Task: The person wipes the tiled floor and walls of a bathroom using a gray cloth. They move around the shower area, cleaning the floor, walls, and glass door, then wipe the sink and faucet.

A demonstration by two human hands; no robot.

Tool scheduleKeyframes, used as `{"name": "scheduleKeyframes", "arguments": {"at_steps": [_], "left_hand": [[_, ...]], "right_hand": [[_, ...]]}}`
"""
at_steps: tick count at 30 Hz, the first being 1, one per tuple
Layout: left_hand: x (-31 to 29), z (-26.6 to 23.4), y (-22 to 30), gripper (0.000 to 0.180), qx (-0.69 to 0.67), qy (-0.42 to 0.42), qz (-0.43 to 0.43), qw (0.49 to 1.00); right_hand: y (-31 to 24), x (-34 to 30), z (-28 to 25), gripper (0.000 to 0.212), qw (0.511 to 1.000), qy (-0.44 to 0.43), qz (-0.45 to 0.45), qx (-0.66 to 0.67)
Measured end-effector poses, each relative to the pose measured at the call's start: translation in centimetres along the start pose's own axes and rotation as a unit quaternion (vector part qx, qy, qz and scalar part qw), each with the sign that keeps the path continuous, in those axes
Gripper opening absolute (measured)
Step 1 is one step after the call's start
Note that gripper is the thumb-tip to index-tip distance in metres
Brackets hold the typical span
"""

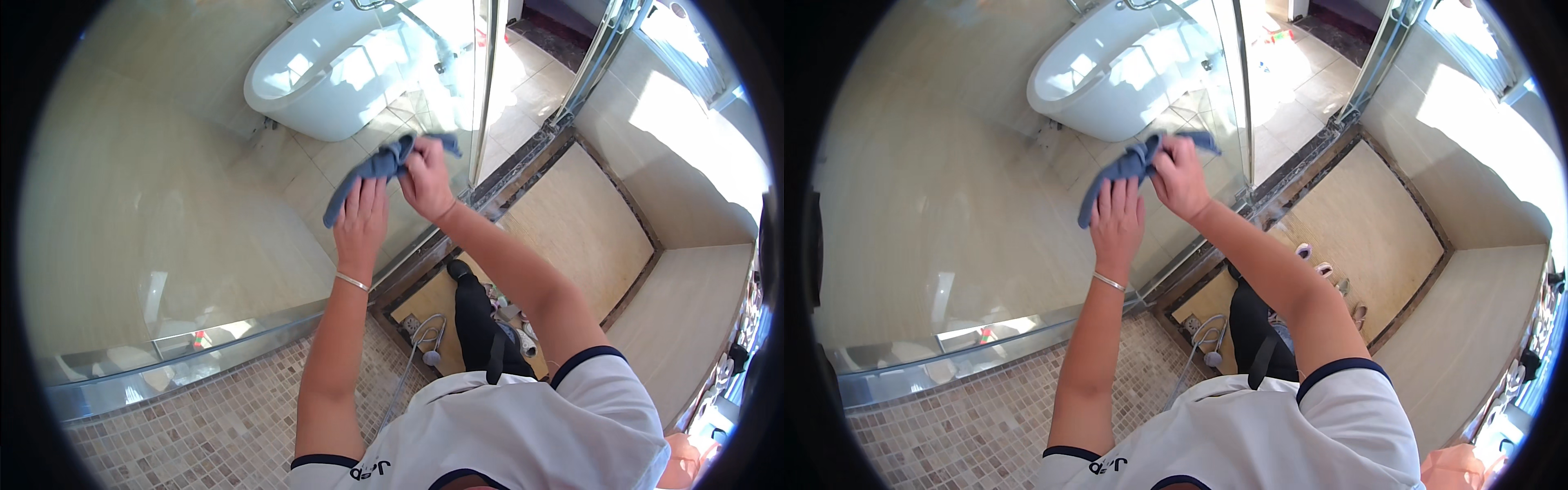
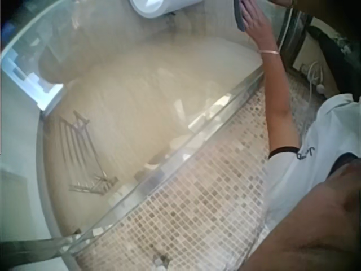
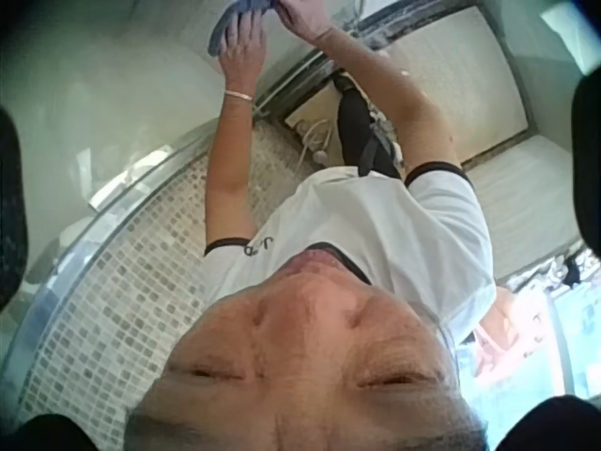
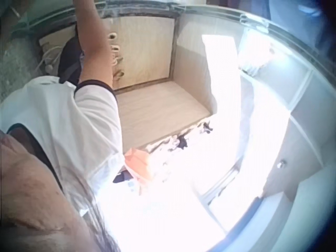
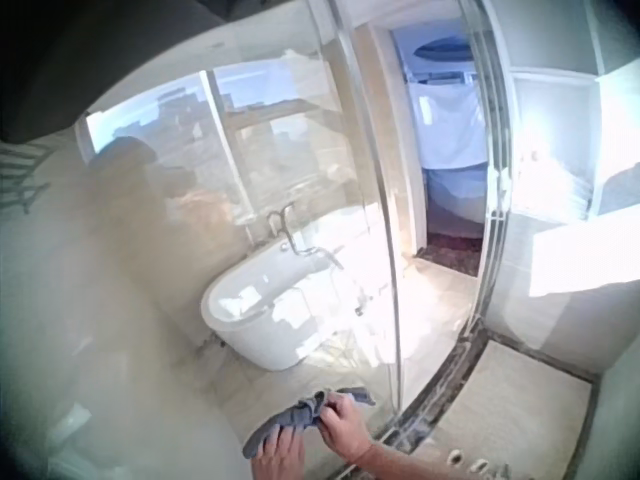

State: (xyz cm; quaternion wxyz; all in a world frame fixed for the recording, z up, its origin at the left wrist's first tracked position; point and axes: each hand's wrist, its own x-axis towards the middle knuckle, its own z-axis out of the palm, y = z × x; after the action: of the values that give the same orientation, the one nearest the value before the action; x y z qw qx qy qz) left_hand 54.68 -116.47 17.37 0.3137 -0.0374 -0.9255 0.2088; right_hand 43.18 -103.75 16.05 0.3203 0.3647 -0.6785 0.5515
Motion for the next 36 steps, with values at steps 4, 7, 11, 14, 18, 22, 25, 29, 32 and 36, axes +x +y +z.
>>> {"name": "scheduleKeyframes", "arguments": {"at_steps": [4, 7, 11, 14, 18, 22, 25, 29, 32, 36], "left_hand": [[-2.2, -1.2, -1.7, 0.045, 0.004, -0.064, 0.040, 0.997], [0.6, -4.4, -3.6, 0.045, -0.016, -0.009, -0.036, 0.999], [3.6, -9.0, -6.8, 0.048, 0.015, 0.093, -0.124, 0.988], [1.2, -8.9, -8.2, 0.048, 0.053, 0.100, -0.139, 0.984], [-8.5, -4.9, -5.2, 0.040, -0.060, -0.123, -0.212, 0.968], [-13.5, -2.3, -3.8, 0.039, -0.055, -0.074, -0.132, 0.987], [-12.9, -4.3, -5.1, 0.043, -0.061, -0.070, -0.139, 0.986], [-4.8, -10.0, -9.5, 0.050, -0.005, 0.049, -0.204, 0.978], [-1.5, -13.4, -12.4, 0.055, 0.035, 0.154, -0.230, 0.960], [-4.3, -11.5, -12.5, 0.055, 0.069, 0.152, -0.256, 0.952]], "right_hand": [[-1.4, -2.4, 0.0, 0.034, 0.994, -0.097, 0.051, 0.012], [-4.9, 2.9, 0.5, 0.036, 0.997, -0.025, 0.019, 0.068], [-9.7, 9.8, 1.3, 0.038, 0.989, 0.035, -0.106, 0.094], [-10.9, 9.0, 2.9, 0.034, 0.987, 0.018, -0.138, 0.081], [-8.4, 0.3, 5.0, 0.028, 0.982, -0.077, -0.160, 0.061], [-6.6, -5.6, 5.4, 0.029, 0.969, -0.199, -0.137, 0.043], [-8.7, -2.2, 4.5, 0.032, 0.962, -0.221, -0.147, 0.058], [-13.8, 7.3, 5.3, 0.037, 0.971, -0.086, -0.211, 0.068], [-17.7, 12.5, 6.2, 0.037, 0.967, 0.004, -0.247, 0.066], [-17.8, 10.3, 7.2, 0.032, 0.961, -0.037, -0.263, 0.073]]}}
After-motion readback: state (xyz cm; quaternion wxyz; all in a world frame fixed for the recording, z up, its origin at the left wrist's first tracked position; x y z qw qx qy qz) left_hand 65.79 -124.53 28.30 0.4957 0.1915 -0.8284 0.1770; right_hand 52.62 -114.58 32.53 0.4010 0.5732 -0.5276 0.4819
